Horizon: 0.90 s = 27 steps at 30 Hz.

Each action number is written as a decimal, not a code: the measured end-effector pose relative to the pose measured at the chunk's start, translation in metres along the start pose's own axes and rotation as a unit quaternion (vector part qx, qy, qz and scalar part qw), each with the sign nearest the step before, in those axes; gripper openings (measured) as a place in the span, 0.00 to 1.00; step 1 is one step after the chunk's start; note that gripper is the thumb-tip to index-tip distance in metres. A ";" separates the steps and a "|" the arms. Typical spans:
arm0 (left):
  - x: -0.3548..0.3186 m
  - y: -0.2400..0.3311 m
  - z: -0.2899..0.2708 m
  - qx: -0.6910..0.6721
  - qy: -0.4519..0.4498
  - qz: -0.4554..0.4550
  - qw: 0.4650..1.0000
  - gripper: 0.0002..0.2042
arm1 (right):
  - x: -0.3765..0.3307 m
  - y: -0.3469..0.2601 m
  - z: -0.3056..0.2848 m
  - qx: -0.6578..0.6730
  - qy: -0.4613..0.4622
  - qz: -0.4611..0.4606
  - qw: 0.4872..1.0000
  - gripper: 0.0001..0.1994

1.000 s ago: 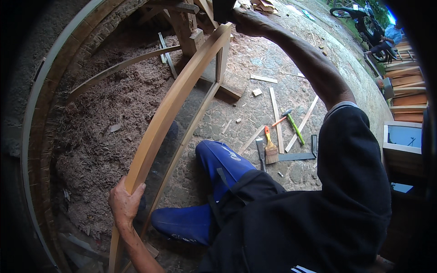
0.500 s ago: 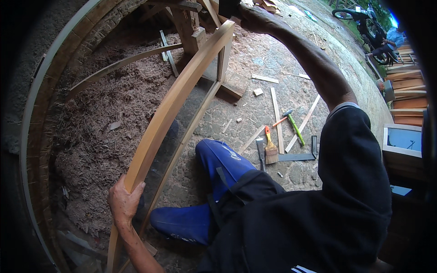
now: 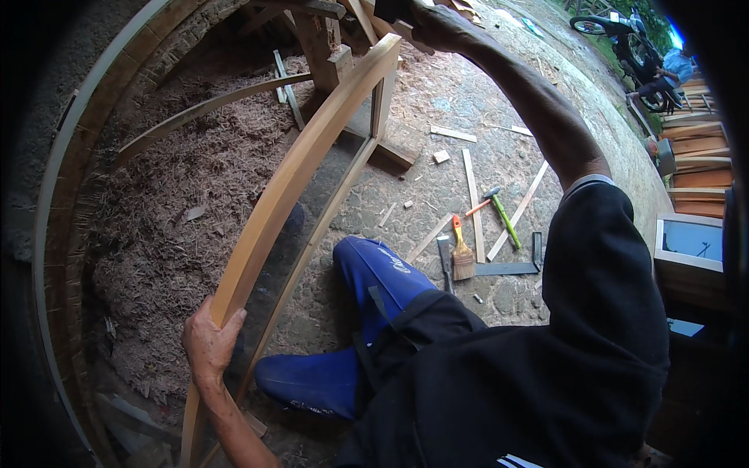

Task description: The person assembles a wooden frame by hammering nails into joints, then measures and marks a dark board with a pencil and ruler. The person moves the frame and board around the workshop floor during the process.

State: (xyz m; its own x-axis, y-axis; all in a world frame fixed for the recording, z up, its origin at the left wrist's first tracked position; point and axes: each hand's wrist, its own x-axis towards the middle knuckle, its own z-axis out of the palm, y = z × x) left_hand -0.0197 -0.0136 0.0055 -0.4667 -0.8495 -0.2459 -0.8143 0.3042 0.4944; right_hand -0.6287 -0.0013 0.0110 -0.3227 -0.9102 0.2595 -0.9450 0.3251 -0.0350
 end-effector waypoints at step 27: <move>-0.001 0.001 0.001 -0.007 0.000 -0.004 1.000 0.16 | -0.004 0.007 0.003 0.038 0.014 -0.007 0.999 0.25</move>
State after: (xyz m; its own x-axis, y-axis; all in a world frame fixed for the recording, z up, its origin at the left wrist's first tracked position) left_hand -0.0209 -0.0118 0.0052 -0.4599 -0.8519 -0.2506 -0.8130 0.2905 0.5045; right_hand -0.6338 0.0037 0.0070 -0.3087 -0.9066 0.2878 -0.9511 0.2906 -0.1048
